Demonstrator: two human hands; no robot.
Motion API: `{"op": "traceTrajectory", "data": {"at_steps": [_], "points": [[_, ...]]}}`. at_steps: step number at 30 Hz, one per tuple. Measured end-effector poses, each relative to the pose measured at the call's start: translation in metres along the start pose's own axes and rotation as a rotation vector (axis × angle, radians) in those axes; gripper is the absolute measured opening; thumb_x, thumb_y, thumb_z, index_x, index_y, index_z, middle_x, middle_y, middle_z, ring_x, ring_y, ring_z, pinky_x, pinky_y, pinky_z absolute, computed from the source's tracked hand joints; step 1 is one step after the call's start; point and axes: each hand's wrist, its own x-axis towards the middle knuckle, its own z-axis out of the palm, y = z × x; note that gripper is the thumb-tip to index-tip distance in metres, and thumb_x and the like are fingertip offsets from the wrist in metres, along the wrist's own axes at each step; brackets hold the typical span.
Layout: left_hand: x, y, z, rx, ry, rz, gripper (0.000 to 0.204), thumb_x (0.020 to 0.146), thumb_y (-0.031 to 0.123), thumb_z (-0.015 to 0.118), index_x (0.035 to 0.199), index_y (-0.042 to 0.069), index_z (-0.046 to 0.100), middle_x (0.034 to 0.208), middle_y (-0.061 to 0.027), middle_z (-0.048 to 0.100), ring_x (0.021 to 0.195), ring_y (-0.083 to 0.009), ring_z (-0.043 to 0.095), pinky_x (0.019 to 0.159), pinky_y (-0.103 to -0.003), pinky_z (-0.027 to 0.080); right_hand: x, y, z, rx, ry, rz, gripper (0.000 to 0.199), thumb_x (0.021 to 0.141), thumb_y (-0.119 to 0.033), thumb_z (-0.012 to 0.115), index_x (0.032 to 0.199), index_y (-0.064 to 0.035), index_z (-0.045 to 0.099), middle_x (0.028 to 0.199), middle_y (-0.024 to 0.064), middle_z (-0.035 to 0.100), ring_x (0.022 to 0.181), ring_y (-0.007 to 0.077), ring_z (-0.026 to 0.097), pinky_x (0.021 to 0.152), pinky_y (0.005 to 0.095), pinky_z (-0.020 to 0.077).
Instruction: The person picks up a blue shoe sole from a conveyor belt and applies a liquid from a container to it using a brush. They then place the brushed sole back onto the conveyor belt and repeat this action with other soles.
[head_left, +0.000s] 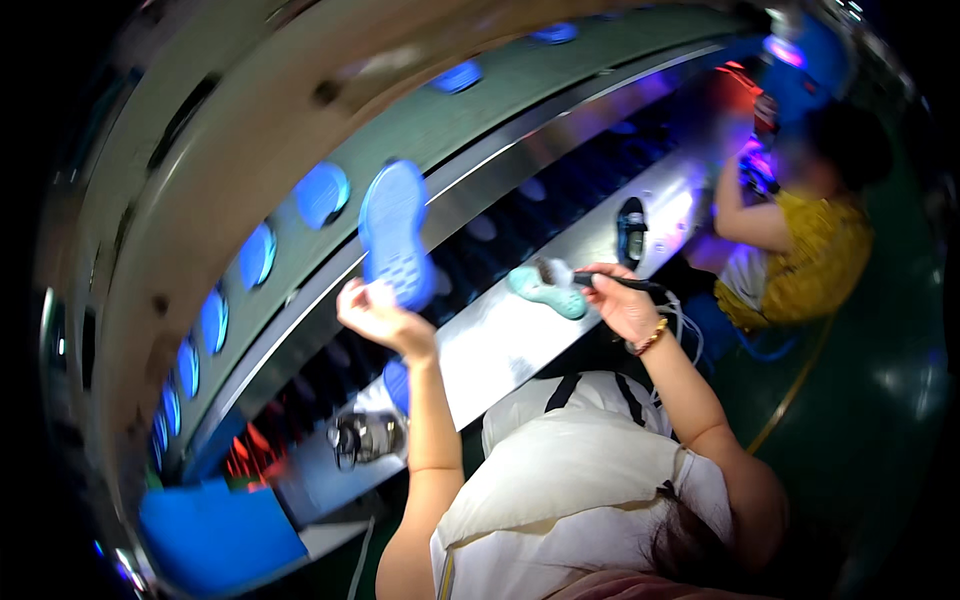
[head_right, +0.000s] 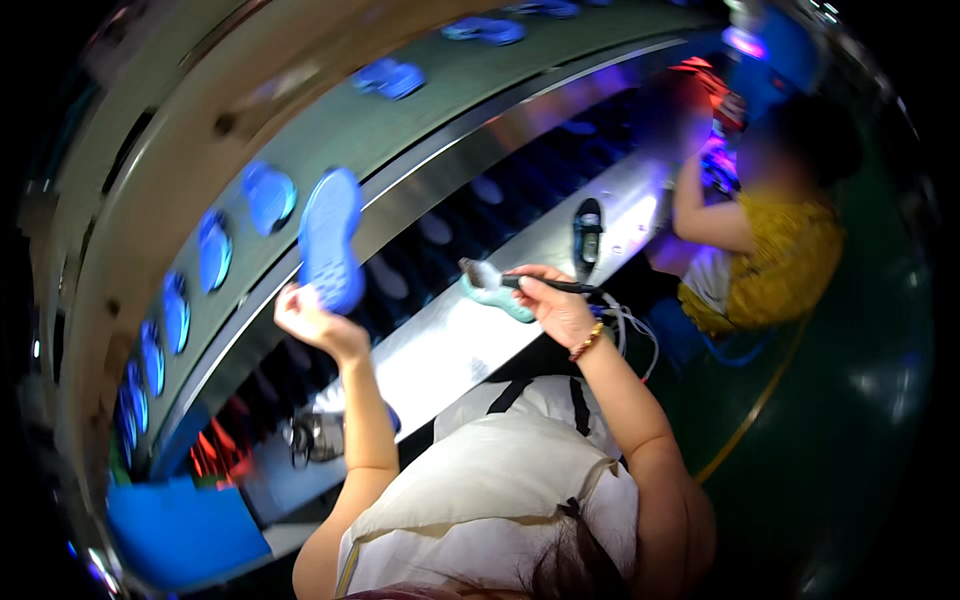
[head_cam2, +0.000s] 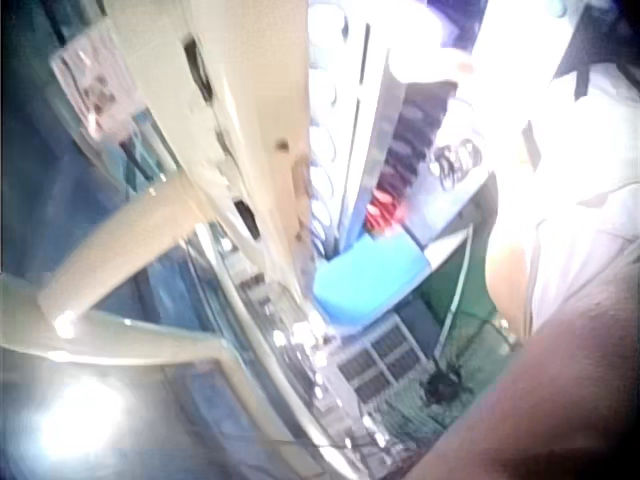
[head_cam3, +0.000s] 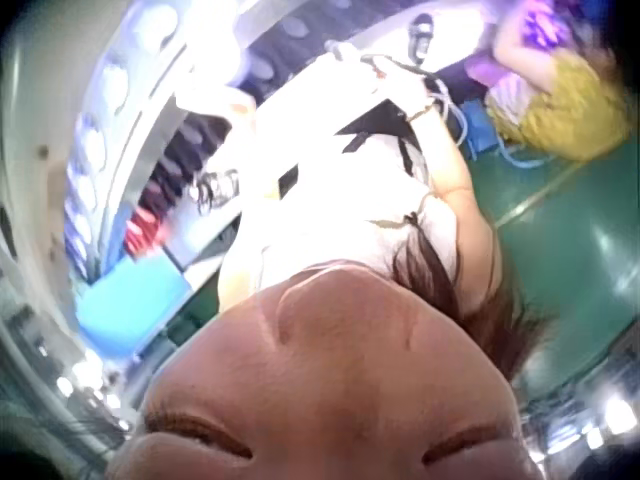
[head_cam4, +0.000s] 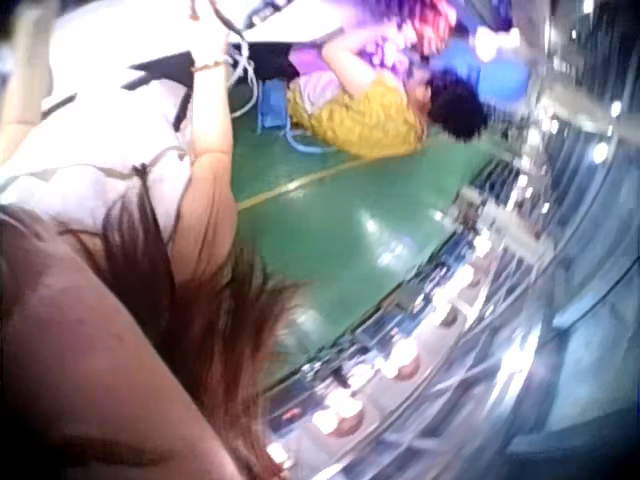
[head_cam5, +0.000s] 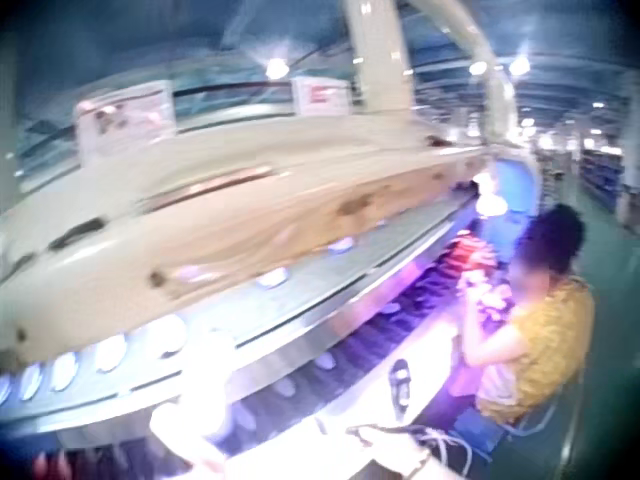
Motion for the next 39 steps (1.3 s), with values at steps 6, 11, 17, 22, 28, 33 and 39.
{"op": "traceTrajectory", "data": {"at_steps": [6,11,17,22,28,33,39], "points": [[-0.018,0.011,-0.043,-0.584,-0.641,-1.254,0.045,0.069,0.005,0.062,0.110,0.002,0.045,0.095,-0.0096,0.058,0.085,-0.0174,0.059,0.075,-0.032,0.050,0.006,0.001,0.029,0.040,-0.165,0.035,0.019,0.078,-0.001,0.053,0.097,-0.0017,0.056,0.101,0.0131,0.058,0.085,0.0173,0.058,0.075,0.0260,0.0457],[-0.056,0.032,-0.068,-1.348,-0.703,-1.421,0.081,0.072,0.049,0.057,0.127,-0.002,0.028,0.122,-0.0243,0.041,0.108,-0.0364,0.047,0.091,-0.045,0.038,0.006,0.006,0.042,0.033,-0.311,0.062,0.019,0.078,-0.002,0.052,0.097,-0.0008,0.056,0.098,0.0150,0.059,0.088,0.0197,0.057,0.082,0.0297,0.0448],[-0.101,-0.004,-0.062,-0.845,-0.553,-1.523,0.066,0.079,0.042,0.049,0.127,0.000,0.029,0.120,-0.0255,0.041,0.111,-0.0386,0.042,0.095,-0.048,0.032,0.025,0.039,0.041,-0.163,-0.199,0.198,0.018,0.080,-0.002,0.051,0.096,0.0016,0.056,0.096,0.0131,0.059,0.090,0.0184,0.056,0.083,0.0296,0.0439],[-0.089,0.017,-0.052,-1.068,-0.438,-1.559,0.100,0.065,0.082,0.011,0.132,0.009,0.025,0.124,-0.0206,0.040,0.116,-0.0390,0.036,0.096,-0.049,0.028,0.040,0.056,0.043,-0.307,-0.148,0.193,0.019,0.078,-0.006,0.057,0.095,0.0013,0.058,0.089,0.0089,0.061,0.083,0.0124,0.055,0.078,0.0253,0.0420],[-0.103,0.016,-0.042,-0.906,-0.383,-1.519,0.091,0.072,0.076,0.008,0.127,0.008,0.033,0.112,-0.0194,0.049,0.106,-0.0353,0.046,0.093,-0.046,0.033,0.064,0.058,0.067,-0.544,-0.120,0.059,0.015,0.073,-0.007,0.063,0.087,0.0004,0.063,0.081,0.0050,0.062,0.075,0.0099,0.057,0.069,0.0221,0.0451],[-0.112,0.013,-0.034,-0.631,-0.148,-1.406,0.075,0.081,0.066,0.016,0.122,0.008,0.040,0.116,-0.0124,0.049,0.107,-0.0247,0.047,0.095,-0.038,0.033,0.049,0.073,0.095,-1.250,-0.403,-0.556,0.014,0.069,-0.012,0.061,0.079,-0.0041,0.063,0.076,0.0116,0.062,0.071,0.0217,0.059,0.066,0.0300,0.0451],[-0.076,0.004,-0.071,-0.729,-0.295,-1.368,0.081,0.076,0.070,0.015,0.109,0.003,0.047,0.091,-0.0170,0.057,0.085,-0.0286,0.056,0.079,-0.041,0.044,-0.008,0.045,0.080,-1.416,-0.772,-0.117,0.013,0.065,-0.011,0.060,0.076,-0.0048,0.065,0.072,0.0125,0.062,0.067,0.0260,0.059,0.064,0.0316,0.0460]]}}
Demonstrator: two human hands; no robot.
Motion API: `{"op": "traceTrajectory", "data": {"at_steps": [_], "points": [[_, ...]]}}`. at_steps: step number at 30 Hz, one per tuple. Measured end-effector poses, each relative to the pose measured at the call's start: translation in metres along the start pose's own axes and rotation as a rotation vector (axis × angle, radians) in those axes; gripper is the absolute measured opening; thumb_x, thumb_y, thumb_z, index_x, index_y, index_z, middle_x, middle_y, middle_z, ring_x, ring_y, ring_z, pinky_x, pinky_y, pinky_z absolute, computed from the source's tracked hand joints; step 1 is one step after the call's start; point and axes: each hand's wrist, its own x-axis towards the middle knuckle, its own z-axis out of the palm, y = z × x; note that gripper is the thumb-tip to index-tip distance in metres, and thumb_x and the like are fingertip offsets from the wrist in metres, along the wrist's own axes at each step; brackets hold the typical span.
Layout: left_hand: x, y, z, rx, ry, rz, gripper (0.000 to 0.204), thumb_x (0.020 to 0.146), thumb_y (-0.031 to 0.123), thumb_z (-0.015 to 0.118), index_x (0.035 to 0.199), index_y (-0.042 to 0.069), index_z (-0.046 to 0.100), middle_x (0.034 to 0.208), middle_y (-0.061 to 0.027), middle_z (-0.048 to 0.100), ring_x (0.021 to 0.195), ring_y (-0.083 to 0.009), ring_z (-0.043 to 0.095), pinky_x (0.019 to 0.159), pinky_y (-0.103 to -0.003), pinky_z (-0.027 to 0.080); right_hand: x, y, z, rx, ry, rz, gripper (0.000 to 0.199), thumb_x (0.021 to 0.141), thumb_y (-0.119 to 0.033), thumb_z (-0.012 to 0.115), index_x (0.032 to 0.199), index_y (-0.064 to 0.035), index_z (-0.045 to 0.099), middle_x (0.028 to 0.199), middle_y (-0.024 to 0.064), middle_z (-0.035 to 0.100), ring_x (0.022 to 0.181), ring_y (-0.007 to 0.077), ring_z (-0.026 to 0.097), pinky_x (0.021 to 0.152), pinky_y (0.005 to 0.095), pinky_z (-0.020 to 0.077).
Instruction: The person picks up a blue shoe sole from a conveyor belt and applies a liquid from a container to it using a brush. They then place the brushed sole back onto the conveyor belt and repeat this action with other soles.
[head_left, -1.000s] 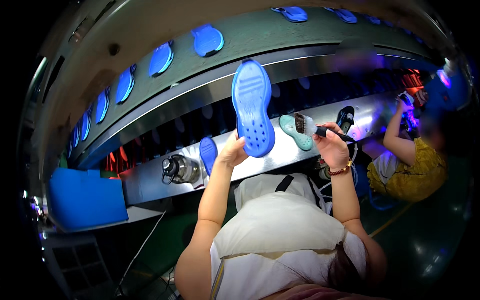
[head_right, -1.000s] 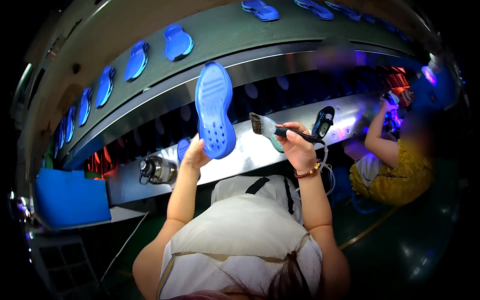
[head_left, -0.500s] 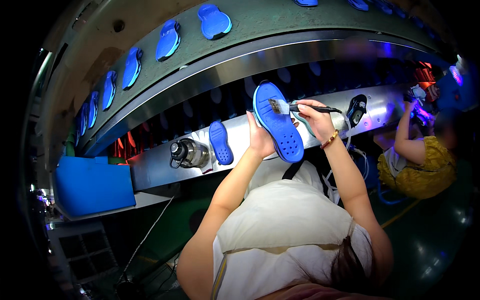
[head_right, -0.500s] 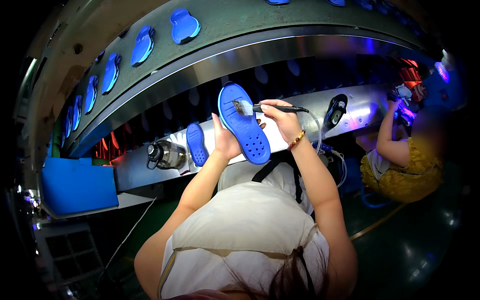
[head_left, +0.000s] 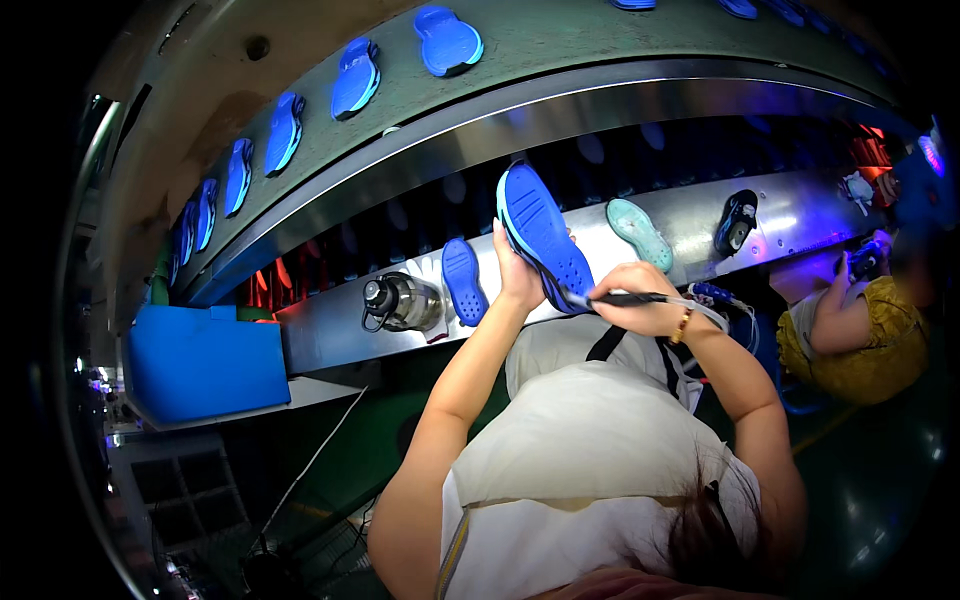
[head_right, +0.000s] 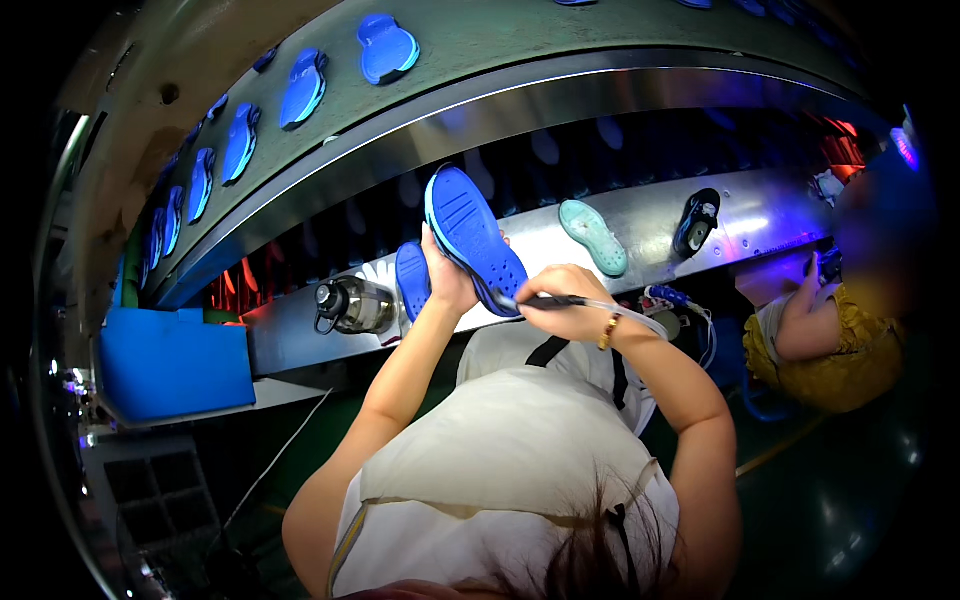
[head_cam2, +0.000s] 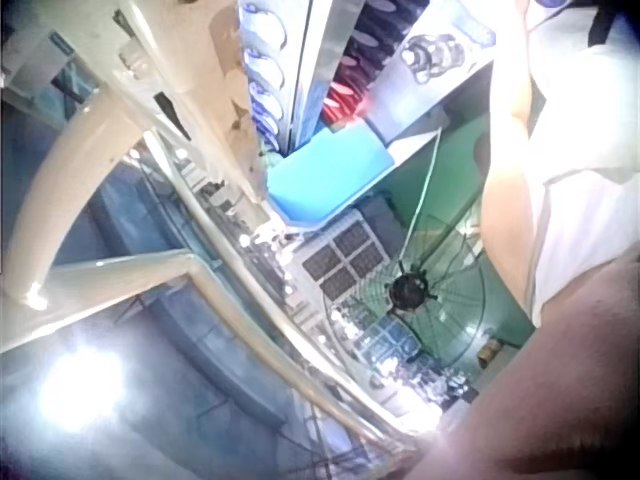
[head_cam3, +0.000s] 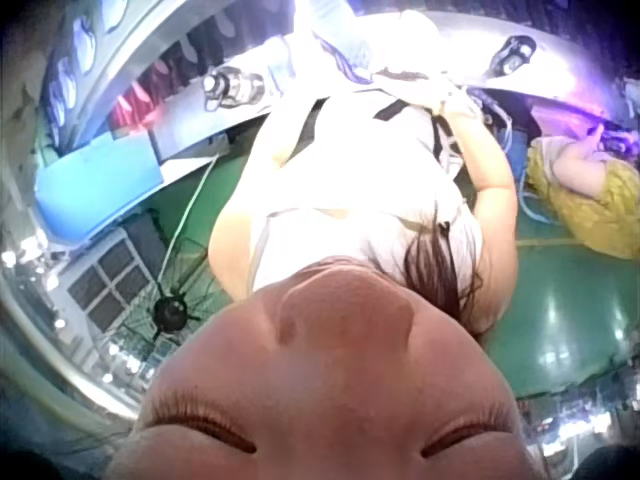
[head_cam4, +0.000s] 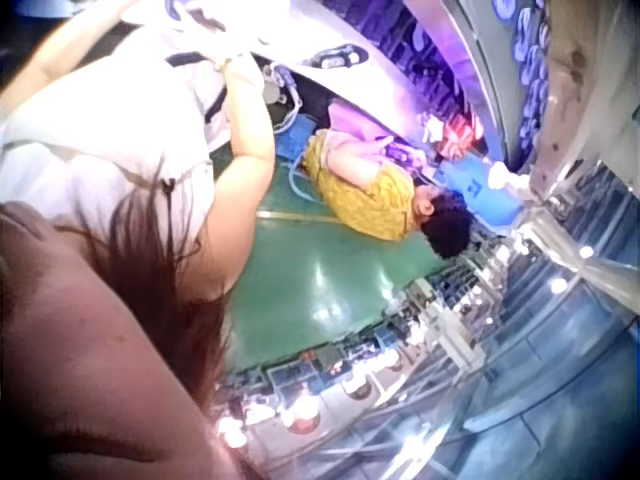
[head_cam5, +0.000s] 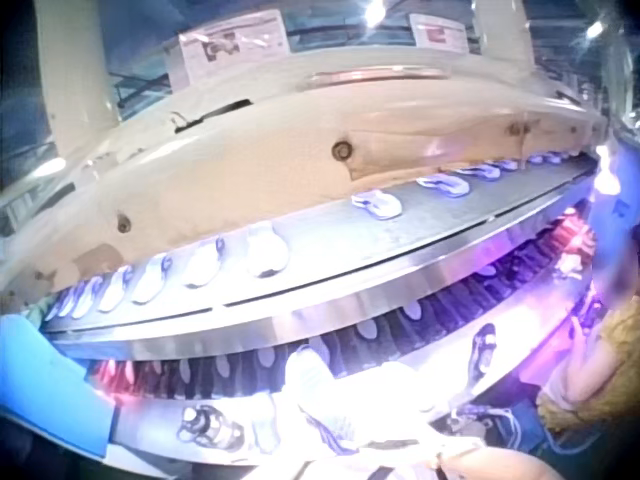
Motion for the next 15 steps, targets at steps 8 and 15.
{"op": "traceTrajectory", "data": {"at_steps": [8,15], "points": [[-0.010,-0.008,0.040,-0.090,-0.335,-0.263,0.086,0.074,0.073,0.013,0.123,0.007,0.039,0.110,-0.0160,0.052,0.098,-0.0293,0.053,0.085,-0.044,0.042,0.031,-0.005,-0.040,0.574,0.454,0.022,0.014,0.075,-0.007,0.063,0.087,0.0017,0.061,0.077,0.0070,0.062,0.067,0.0100,0.058,0.063,0.0200,0.0480],[-0.011,0.001,0.054,0.023,-0.300,-0.149,0.084,0.075,0.072,0.011,0.121,0.009,0.042,0.109,-0.0101,0.054,0.100,-0.0240,0.053,0.087,-0.039,0.042,0.019,-0.007,-0.048,0.810,0.245,-0.091,0.010,0.073,-0.006,0.065,0.079,0.0017,0.063,0.078,0.0111,0.063,0.074,0.0140,0.060,0.068,0.0245,0.0476]]}}
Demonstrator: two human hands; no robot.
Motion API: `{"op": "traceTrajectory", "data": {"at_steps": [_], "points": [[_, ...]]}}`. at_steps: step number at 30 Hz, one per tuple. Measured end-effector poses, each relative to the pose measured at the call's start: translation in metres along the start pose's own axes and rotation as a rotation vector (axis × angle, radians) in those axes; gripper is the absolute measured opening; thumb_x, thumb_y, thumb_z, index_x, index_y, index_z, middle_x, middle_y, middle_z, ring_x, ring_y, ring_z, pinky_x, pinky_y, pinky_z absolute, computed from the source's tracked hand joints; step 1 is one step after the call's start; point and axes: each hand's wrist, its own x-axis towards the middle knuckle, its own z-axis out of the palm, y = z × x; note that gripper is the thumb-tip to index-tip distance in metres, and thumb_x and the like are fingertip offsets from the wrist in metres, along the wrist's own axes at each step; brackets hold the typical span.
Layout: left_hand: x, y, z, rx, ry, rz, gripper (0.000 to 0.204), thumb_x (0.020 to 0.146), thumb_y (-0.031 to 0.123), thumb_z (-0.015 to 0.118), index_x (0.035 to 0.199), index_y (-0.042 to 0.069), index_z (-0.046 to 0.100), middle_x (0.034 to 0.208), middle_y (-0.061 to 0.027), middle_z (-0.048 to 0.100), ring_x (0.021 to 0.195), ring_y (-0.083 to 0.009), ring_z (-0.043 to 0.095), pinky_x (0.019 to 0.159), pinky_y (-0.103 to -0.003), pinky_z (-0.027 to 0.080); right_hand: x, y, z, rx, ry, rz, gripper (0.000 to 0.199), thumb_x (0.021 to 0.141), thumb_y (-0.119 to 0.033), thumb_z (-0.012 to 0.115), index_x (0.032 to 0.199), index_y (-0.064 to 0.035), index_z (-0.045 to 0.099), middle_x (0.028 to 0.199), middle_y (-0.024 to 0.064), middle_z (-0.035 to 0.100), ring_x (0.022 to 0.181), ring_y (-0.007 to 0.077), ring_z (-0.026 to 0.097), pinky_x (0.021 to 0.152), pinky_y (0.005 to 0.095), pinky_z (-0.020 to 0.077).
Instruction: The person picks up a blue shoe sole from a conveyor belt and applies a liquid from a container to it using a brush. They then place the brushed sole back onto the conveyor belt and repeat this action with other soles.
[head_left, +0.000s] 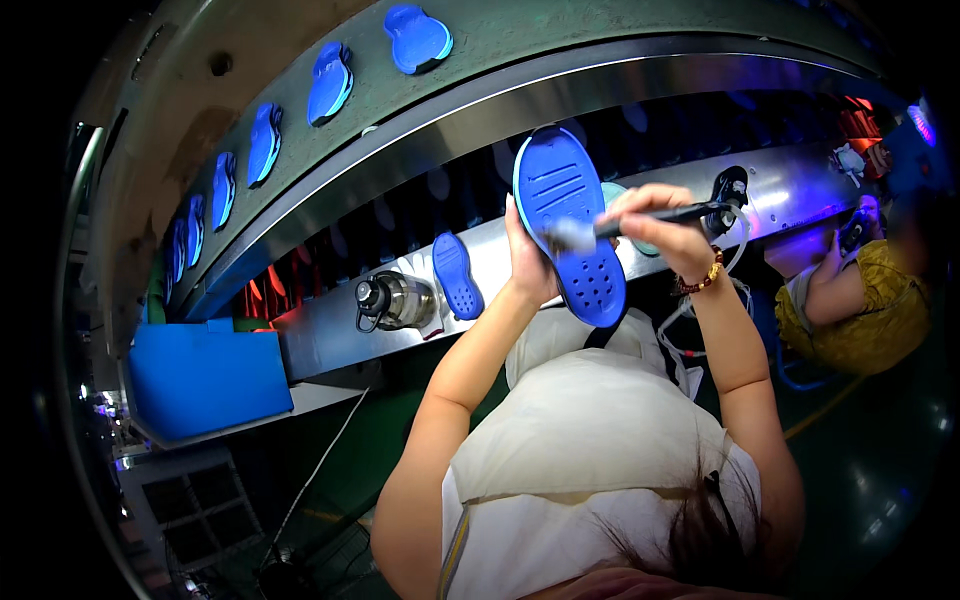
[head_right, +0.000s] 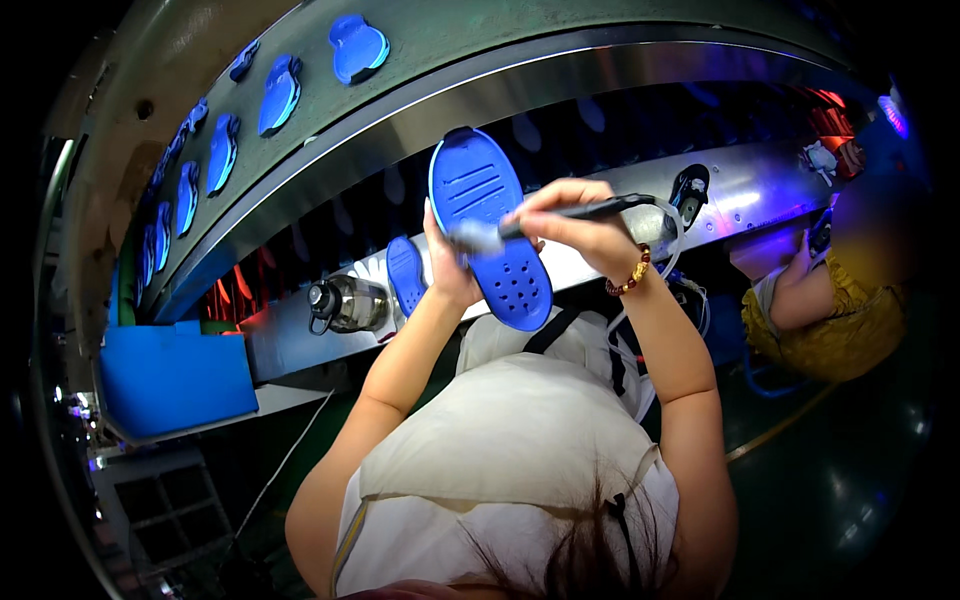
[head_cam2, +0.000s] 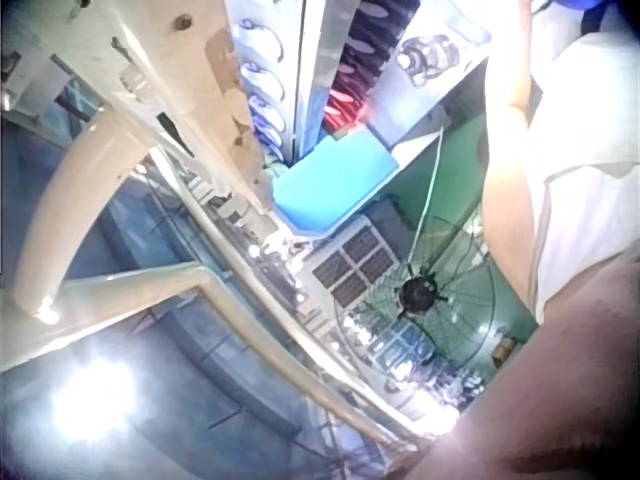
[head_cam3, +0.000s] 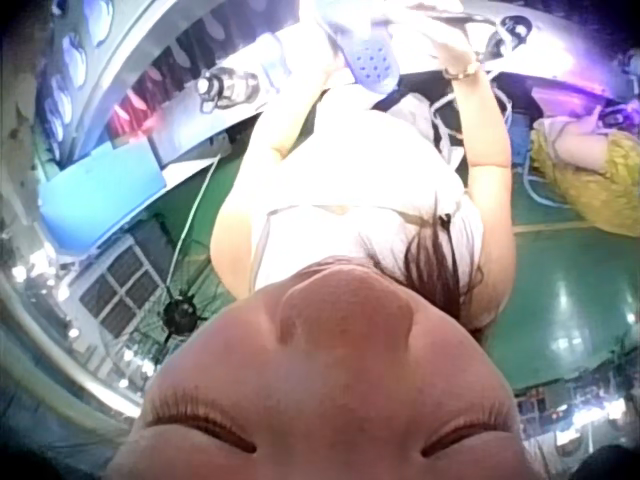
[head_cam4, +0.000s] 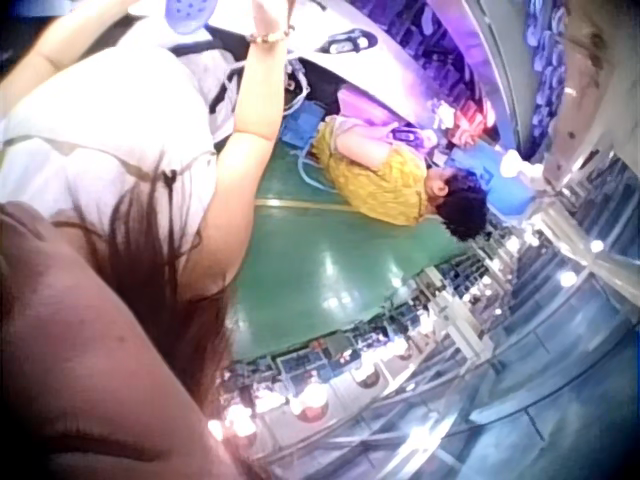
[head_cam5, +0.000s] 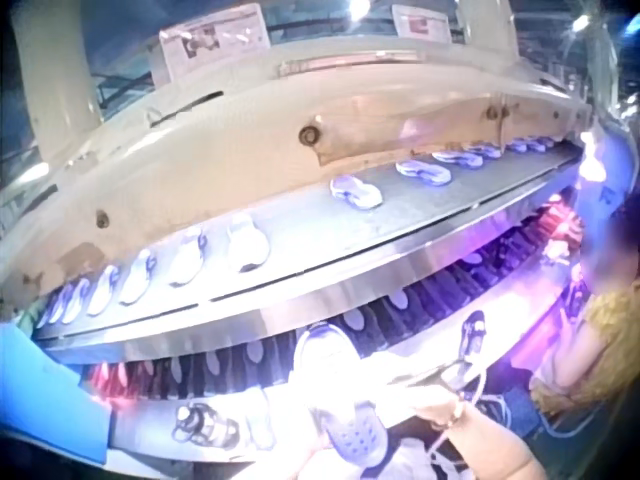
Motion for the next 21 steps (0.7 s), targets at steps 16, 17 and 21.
{"op": "traceTrajectory", "data": {"at_steps": [16,17,21], "points": [[0.016,0.019,0.008,-0.059,-0.015,0.345,0.097,0.068,0.079,0.007,0.110,0.001,0.045,0.087,-0.0216,0.057,0.076,-0.0320,0.057,0.069,-0.041,0.047,-0.003,-0.005,-0.007,-0.266,-0.314,-0.167,0.014,0.067,-0.005,0.070,0.080,-0.0015,0.064,0.083,0.0108,0.064,0.078,0.0181,0.060,0.073,0.0278,0.0468],[0.018,0.021,0.010,-0.062,0.007,0.371,0.097,0.068,0.079,0.006,0.110,0.001,0.045,0.086,-0.0218,0.057,0.075,-0.0320,0.057,0.068,-0.042,0.047,-0.004,-0.001,-0.009,-0.215,-0.256,-0.195,0.015,0.067,-0.004,0.070,0.081,-0.0015,0.064,0.083,0.0107,0.064,0.078,0.0185,0.060,0.073,0.0283,0.0469],[0.022,0.027,0.007,-0.022,0.086,0.407,0.094,0.069,0.077,0.007,0.112,0.003,0.044,0.086,-0.0204,0.057,0.074,-0.0335,0.057,0.068,-0.044,0.047,-0.006,-0.004,-0.004,-0.483,-0.258,-0.186,0.017,0.067,-0.006,0.070,0.083,-0.0033,0.065,0.083,0.0090,0.064,0.080,0.0193,0.060,0.075,0.0295,0.0463]]}}
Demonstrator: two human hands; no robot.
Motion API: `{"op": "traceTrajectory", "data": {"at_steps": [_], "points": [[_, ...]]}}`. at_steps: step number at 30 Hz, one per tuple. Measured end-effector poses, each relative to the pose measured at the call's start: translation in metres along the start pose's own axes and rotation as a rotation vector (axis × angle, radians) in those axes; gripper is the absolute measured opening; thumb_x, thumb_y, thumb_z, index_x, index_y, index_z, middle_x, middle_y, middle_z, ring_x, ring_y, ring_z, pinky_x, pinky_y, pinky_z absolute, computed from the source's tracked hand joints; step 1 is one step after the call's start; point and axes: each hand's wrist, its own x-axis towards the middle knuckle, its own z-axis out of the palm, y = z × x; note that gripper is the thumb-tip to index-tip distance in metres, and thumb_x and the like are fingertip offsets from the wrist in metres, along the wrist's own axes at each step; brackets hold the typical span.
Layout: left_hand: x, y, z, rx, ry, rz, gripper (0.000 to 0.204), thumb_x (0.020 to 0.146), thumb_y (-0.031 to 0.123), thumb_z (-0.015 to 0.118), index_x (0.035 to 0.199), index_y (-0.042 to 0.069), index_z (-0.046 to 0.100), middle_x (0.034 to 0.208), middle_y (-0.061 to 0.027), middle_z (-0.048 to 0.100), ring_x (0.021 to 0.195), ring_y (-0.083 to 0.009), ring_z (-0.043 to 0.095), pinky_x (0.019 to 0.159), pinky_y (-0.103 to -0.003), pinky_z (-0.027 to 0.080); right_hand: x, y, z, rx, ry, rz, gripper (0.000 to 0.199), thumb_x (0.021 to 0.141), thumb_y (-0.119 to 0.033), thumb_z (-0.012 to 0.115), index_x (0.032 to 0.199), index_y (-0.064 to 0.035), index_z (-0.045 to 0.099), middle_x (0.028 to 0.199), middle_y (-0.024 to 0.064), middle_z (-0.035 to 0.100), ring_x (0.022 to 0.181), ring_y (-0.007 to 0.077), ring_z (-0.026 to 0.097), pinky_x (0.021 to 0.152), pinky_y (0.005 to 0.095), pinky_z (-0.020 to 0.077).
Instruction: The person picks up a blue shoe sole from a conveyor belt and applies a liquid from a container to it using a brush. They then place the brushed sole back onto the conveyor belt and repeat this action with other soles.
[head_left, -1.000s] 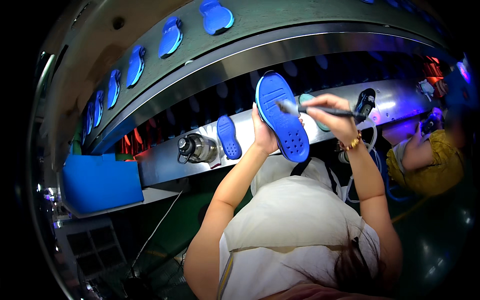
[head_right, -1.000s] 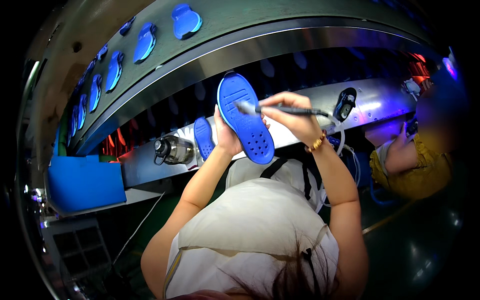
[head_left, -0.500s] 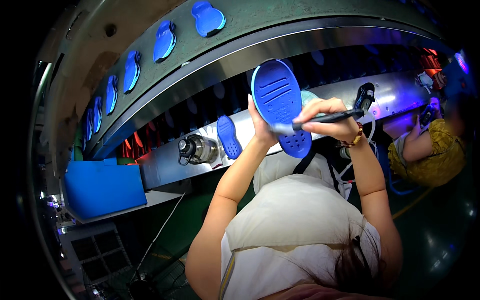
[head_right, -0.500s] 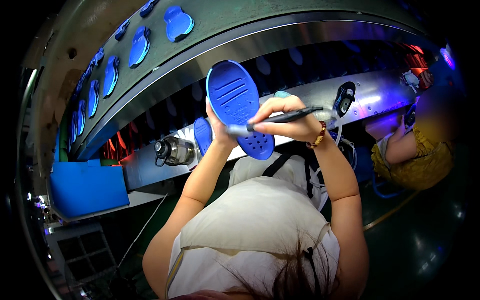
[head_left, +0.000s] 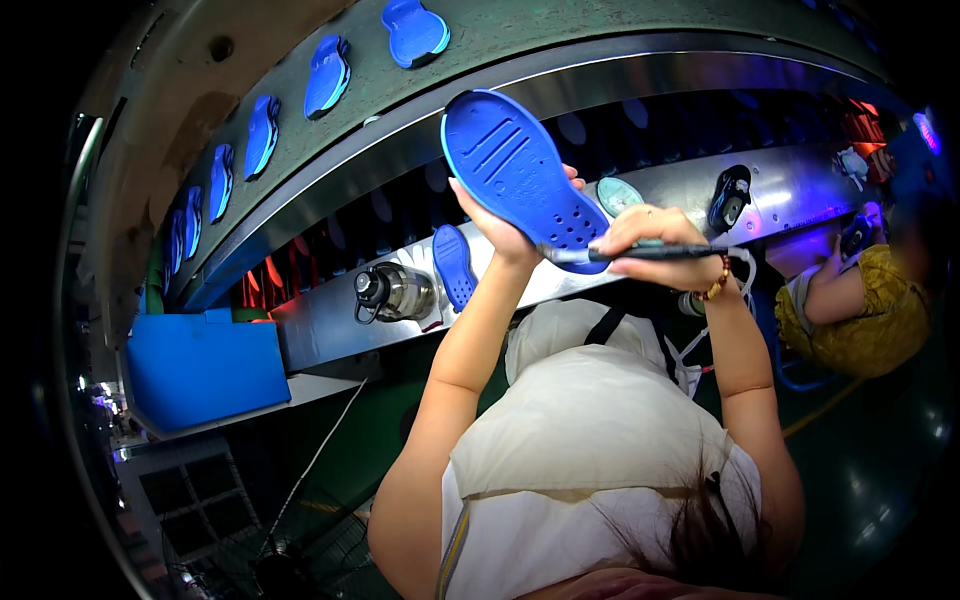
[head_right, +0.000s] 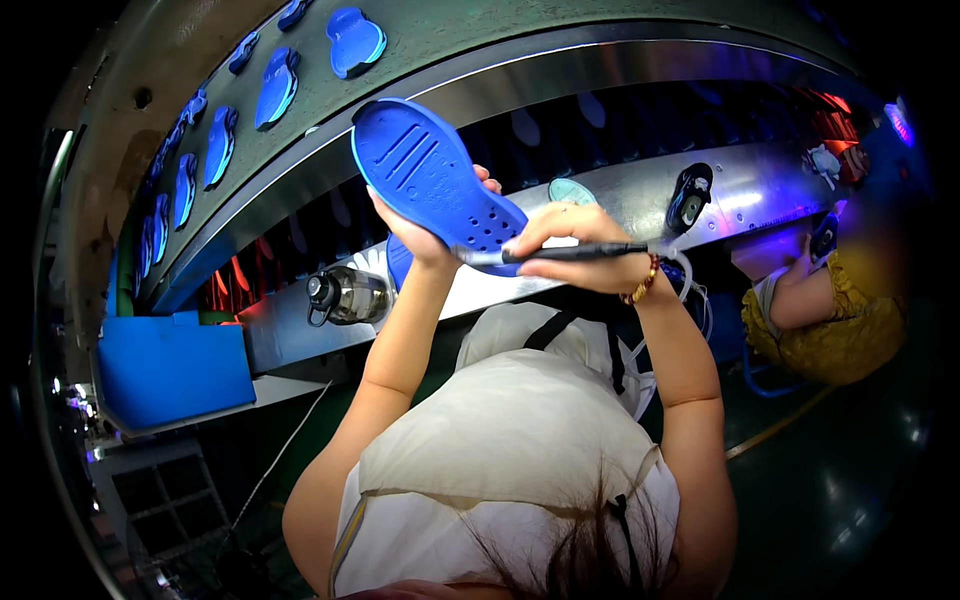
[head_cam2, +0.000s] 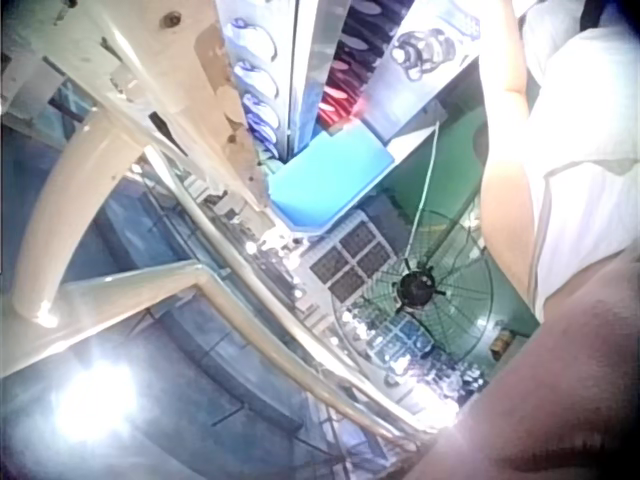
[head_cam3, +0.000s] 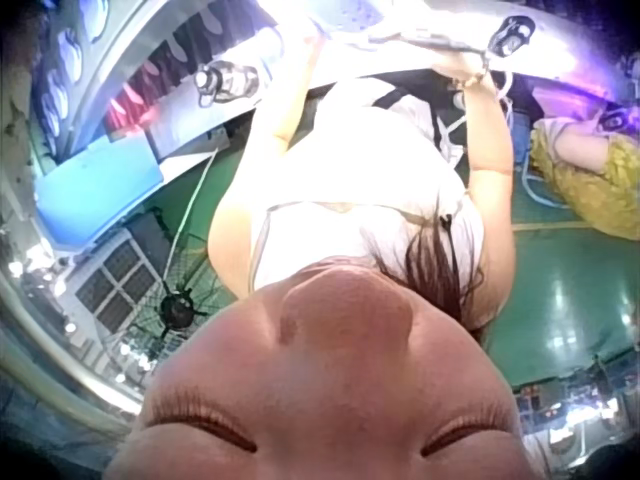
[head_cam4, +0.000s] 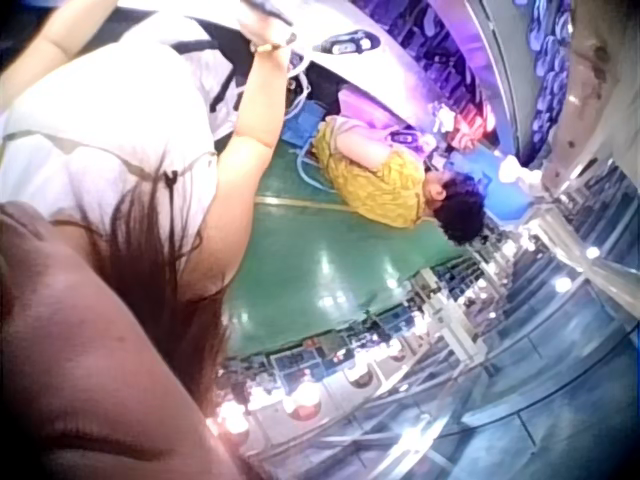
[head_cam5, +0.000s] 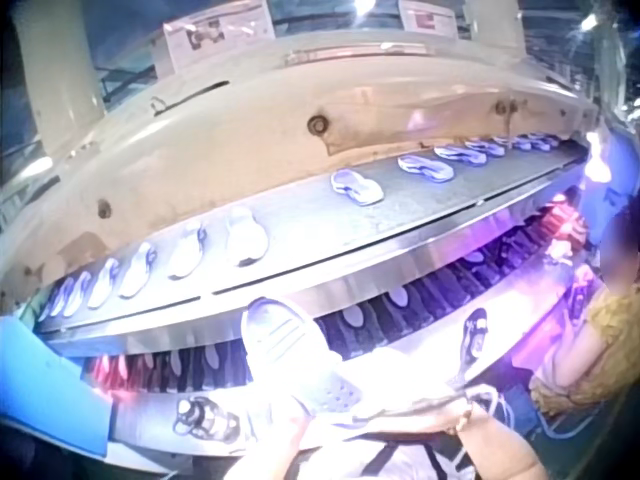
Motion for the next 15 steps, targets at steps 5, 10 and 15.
{"op": "traceTrajectory", "data": {"at_steps": [5,10,15], "points": [[0.001,0.009,0.003,0.035,0.063,-0.008,0.096,0.069,0.077,0.003,0.111,0.001,0.046,0.085,-0.0210,0.057,0.073,-0.0327,0.058,0.068,-0.042,0.048,-0.012,0.010,-0.007,0.301,0.057,0.073,0.016,0.069,-0.002,0.068,0.084,-0.0004,0.063,0.087,0.0129,0.063,0.081,0.0196,0.060,0.075,0.0294,0.0462],[0.003,0.013,0.004,0.091,0.029,-0.036,0.097,0.069,0.078,0.004,0.111,0.001,0.046,0.086,-0.0216,0.058,0.076,-0.0316,0.059,0.070,-0.041,0.049,-0.013,0.017,-0.001,0.213,-0.012,0.073,0.017,0.067,-0.003,0.068,0.084,-0.0007,0.064,0.088,0.0123,0.063,0.087,0.0205,0.058,0.081,0.0312,0.0441],[0.004,0.014,0.012,-0.114,-0.006,-0.126,0.087,0.077,0.071,0.017,0.125,0.000,0.033,0.111,-0.0240,0.048,0.100,-0.0335,0.052,0.085,-0.045,0.043,-0.016,0.038,0.003,0.693,0.232,0.243,0.017,0.078,-0.007,0.060,0.091,0.0023,0.057,0.097,0.0171,0.059,0.093,0.0246,0.057,0.086,0.0371,0.0444]]}}
